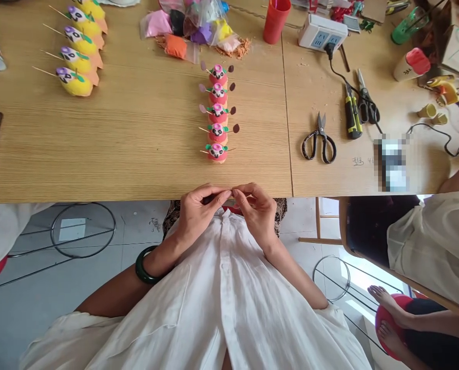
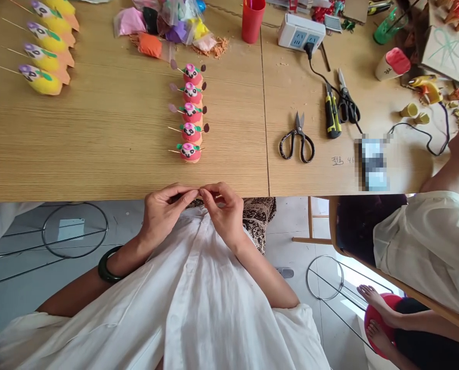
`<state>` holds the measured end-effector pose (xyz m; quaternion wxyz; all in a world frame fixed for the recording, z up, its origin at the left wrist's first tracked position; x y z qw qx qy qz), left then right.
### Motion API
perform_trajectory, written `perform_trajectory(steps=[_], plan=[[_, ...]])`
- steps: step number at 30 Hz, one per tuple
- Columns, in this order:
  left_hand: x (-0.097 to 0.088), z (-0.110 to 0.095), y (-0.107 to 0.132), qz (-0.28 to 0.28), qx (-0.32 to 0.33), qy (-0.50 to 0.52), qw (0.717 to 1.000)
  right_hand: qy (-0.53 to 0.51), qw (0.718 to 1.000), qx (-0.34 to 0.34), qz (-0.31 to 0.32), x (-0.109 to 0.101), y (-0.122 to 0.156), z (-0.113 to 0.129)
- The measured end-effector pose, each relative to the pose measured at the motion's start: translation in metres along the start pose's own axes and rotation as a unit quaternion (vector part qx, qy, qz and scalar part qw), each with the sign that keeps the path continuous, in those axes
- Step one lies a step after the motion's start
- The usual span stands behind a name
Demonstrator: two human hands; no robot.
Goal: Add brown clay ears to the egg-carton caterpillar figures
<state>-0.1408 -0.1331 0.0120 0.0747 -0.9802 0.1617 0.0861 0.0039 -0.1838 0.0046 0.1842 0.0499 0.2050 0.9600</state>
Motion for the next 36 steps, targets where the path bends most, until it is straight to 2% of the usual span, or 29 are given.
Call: perform_trajectory(steps=[5, 12, 16, 19, 21, 25, 27, 32, 36], plan=[[0.002, 0.0, 0.001, -0.001, -0.059, 0.069, 0.996, -0.078, 0.996, 0.035, 0.006, 0.003, -0.002, 0.002], [-0.001, 0.001, -0.001, -0.01, -0.02, 0.009, 1.0, -0.09, 0.993, 0.073, 0.011, 0.003, -0.002, 0.0], [-0.003, -0.001, -0.001, -0.019, -0.01, 0.003, 1.0, -0.085, 0.994, 0.073, 0.02, 0.002, -0.002, 0.001], [-0.002, -0.002, 0.0, -0.005, 0.0, 0.003, 1.0, -0.076, 0.994, 0.072, 0.035, 0.003, -0.002, 0.002], [-0.002, 0.0, 0.001, -0.004, -0.018, 0.017, 1.0, -0.069, 0.995, 0.066, 0.032, 0.004, -0.002, 0.002], [0.0, 0.007, 0.004, -0.004, -0.096, 0.115, 0.989, -0.077, 0.993, 0.081, 0.027, 0.004, -0.002, 0.002], [0.001, 0.009, 0.004, 0.007, -0.109, 0.141, 0.984, -0.087, 0.992, 0.084, 0.026, 0.004, -0.003, 0.001], [0.002, 0.008, 0.003, -0.005, -0.094, 0.119, 0.988, -0.099, 0.991, 0.089, 0.027, 0.004, -0.003, -0.002], [0.0, 0.002, 0.0, 0.013, -0.055, 0.061, 0.997, -0.097, 0.991, 0.088, 0.038, 0.003, -0.002, -0.005]])
Point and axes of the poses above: each hand's wrist, its own y-axis away from the middle knuckle, its own x-axis out of the palm, z = x × y, the point moved 1 cm from there along -y, towards the middle knuckle, and after that the axes turned 15 degrees about x, right-handed, at the moved point
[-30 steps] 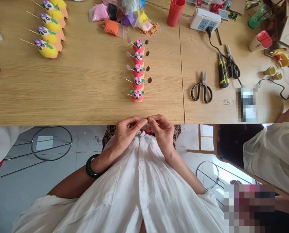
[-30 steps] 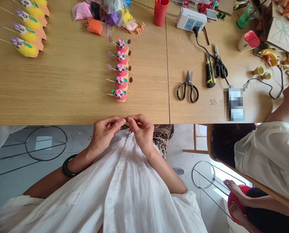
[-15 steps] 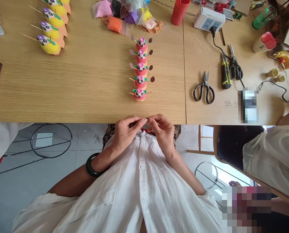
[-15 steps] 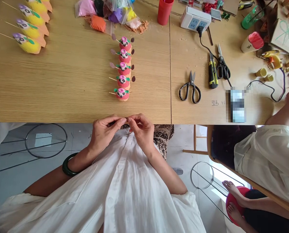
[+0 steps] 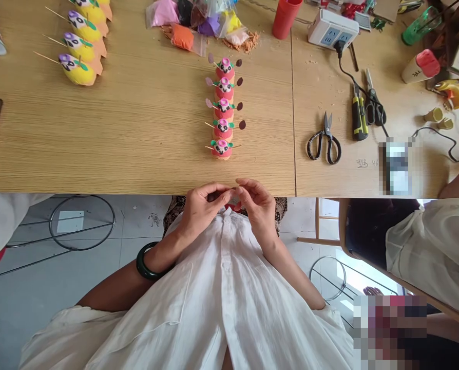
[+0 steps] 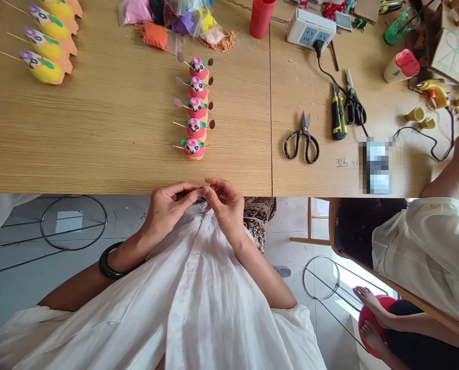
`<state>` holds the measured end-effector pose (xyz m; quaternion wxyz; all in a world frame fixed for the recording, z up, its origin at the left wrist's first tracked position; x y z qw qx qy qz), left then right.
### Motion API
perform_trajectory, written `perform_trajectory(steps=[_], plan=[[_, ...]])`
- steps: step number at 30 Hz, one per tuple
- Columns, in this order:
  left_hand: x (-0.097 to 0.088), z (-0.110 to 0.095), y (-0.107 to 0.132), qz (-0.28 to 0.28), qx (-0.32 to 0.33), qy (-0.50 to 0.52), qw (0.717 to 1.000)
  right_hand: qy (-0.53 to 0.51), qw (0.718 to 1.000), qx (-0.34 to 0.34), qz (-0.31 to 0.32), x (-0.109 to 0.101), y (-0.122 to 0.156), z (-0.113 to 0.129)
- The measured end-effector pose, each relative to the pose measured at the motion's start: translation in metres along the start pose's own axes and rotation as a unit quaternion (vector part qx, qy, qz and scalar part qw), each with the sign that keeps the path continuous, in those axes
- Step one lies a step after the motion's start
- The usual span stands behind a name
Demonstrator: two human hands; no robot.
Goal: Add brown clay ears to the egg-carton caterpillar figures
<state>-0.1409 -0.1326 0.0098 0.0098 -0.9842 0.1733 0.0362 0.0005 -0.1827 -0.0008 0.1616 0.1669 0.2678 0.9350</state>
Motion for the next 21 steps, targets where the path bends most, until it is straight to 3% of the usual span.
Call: perform_trajectory(steps=[4, 10, 15, 21], plan=[[-0.0013, -0.0054, -0.0025, 0.0, 0.016, -0.028, 0.999, 0.019, 0.998, -0.048, -0.019, -0.0008, 0.0017, 0.0049], [0.0033, -0.0027, -0.0019, 0.037, -0.048, 0.082, 0.995, 0.009, 0.999, -0.042, -0.022, 0.0003, 0.0001, 0.0073], [0.0032, -0.0015, -0.001, 0.025, -0.02, 0.036, 0.999, 0.009, 1.0, 0.001, -0.019, -0.0009, -0.0012, 0.0028], [-0.0009, -0.0036, -0.0018, 0.052, -0.014, 0.002, 0.999, 0.031, 0.999, -0.04, -0.014, -0.0026, 0.0015, 0.0082]])
Point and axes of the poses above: each hand's wrist, its own y-axis away from the middle knuckle, its own x-axis out of the palm, z = x × y, the point moved 1 cm from there along -y, towards the middle knuckle, and after that the axes turned 15 degrees about x, right-handed, at the moved point
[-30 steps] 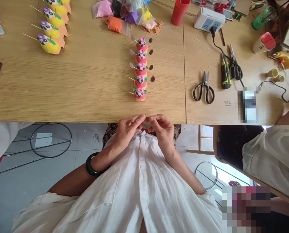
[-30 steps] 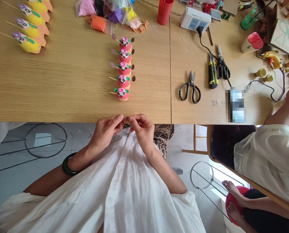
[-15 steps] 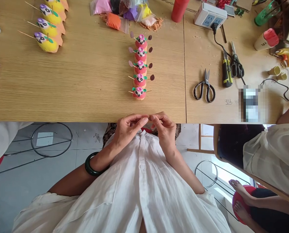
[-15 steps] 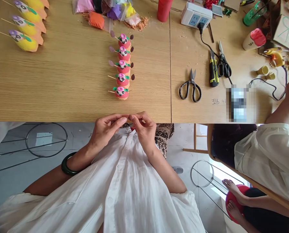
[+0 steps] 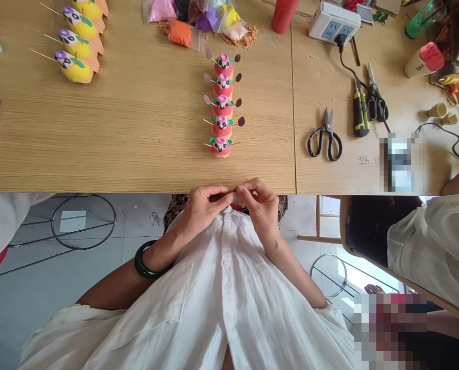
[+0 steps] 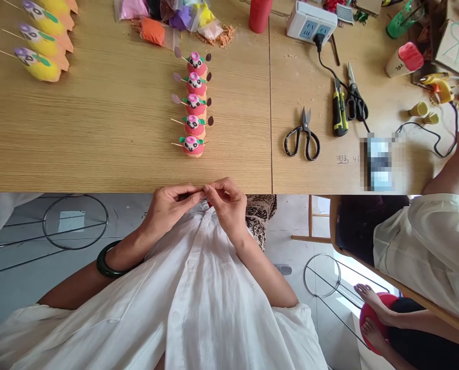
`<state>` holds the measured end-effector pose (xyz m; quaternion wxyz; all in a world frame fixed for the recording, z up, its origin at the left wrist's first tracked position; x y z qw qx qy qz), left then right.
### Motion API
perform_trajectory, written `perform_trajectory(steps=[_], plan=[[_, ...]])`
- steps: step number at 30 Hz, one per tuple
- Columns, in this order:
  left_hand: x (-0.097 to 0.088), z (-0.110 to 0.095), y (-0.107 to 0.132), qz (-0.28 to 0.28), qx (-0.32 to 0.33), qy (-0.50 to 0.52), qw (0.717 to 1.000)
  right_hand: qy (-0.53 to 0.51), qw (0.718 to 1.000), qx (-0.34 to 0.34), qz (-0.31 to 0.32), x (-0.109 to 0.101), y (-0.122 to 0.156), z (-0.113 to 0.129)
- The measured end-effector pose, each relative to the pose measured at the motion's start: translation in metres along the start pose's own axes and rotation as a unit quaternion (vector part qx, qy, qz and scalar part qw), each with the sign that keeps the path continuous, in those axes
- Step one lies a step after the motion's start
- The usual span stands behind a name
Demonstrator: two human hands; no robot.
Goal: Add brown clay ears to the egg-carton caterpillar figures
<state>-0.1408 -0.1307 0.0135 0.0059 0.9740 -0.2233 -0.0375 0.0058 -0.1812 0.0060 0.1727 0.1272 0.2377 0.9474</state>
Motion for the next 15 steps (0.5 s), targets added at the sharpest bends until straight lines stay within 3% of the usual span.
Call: perform_trajectory(steps=[5, 11, 15], plan=[[0.0031, -0.0025, 0.0008, 0.008, -0.023, 0.065, 0.998, -0.04, 0.999, 0.023, -0.01, -0.001, -0.0008, -0.0036], [0.0047, -0.0007, 0.0002, -0.009, -0.005, 0.017, 1.0, -0.031, 0.998, 0.048, -0.01, -0.0002, -0.0008, -0.0046], [0.0018, 0.0013, -0.0007, 0.011, 0.003, -0.023, 1.0, 0.01, 0.999, 0.03, 0.001, -0.0013, 0.0, -0.0006]])
Point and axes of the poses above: each hand's wrist, its own y-axis away from the middle knuckle, its own x-axis out of the palm, z = x × y, the point moved 1 cm from there along -y, towards the middle knuckle, and after that the axes turned 15 degrees about x, right-handed, at the moved point
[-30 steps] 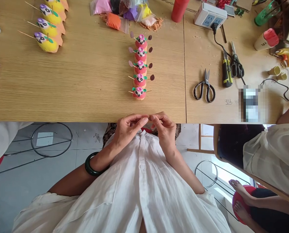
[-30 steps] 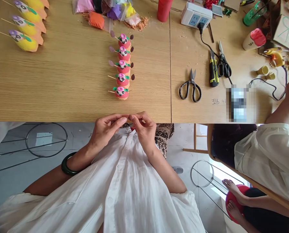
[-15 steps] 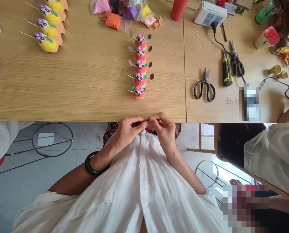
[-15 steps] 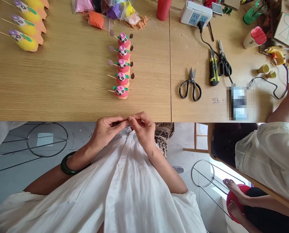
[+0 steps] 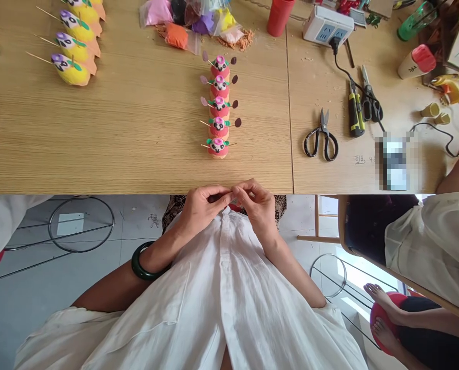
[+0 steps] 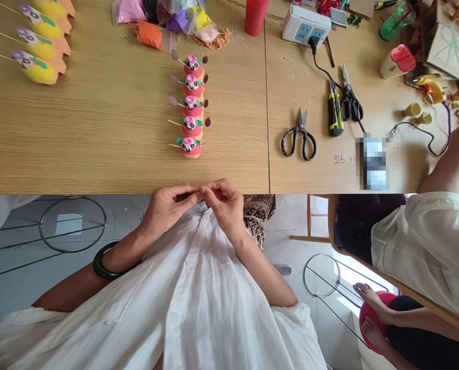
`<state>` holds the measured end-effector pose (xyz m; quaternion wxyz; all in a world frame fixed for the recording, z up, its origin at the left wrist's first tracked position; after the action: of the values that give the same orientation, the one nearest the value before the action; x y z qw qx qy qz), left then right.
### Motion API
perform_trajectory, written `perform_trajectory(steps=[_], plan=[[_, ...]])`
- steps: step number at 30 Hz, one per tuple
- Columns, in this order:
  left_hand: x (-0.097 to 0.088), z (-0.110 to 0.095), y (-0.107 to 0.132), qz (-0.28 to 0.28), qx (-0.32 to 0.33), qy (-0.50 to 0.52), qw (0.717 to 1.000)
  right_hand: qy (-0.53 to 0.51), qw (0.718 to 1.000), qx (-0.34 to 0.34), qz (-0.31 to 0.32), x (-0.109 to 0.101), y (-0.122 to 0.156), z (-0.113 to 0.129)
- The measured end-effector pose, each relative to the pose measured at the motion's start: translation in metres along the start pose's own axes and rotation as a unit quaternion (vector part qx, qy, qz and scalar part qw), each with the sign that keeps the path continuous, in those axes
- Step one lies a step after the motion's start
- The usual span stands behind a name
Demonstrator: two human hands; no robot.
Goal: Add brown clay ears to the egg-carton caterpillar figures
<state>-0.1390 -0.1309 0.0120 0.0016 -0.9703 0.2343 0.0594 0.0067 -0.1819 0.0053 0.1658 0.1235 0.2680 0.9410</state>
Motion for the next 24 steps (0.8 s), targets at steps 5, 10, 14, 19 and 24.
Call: perform_trajectory(steps=[5, 10, 14, 19, 24], plan=[[-0.0014, -0.004, 0.0009, 0.01, -0.002, 0.0, 1.0, -0.039, 0.999, -0.003, 0.002, -0.0013, -0.0013, -0.0002], [-0.002, -0.0064, 0.0016, -0.015, 0.017, -0.026, 0.999, -0.038, 0.999, 0.009, 0.005, 0.0, -0.002, -0.0013], [-0.0028, -0.0043, 0.0009, -0.02, 0.03, -0.043, 0.998, -0.052, 0.998, 0.028, 0.011, -0.0004, -0.0025, -0.0025], [-0.0051, -0.0022, -0.0007, -0.007, 0.02, -0.035, 0.999, -0.022, 1.0, 0.015, 0.014, -0.003, -0.0033, -0.0019], [-0.0026, -0.0004, -0.0007, -0.016, -0.007, 0.031, 0.999, -0.068, 0.998, 0.014, 0.013, -0.0014, -0.003, -0.0004]])
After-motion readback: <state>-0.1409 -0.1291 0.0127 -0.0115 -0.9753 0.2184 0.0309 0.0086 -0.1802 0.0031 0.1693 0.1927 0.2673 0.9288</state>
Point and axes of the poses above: each hand's wrist, its own y-axis away from the middle knuckle, its own x-axis out of the palm, z = x × y, the point moved 1 cm from there along -y, towards the middle knuckle, and after that the axes turned 15 degrees about x, right-handed, at the moved point
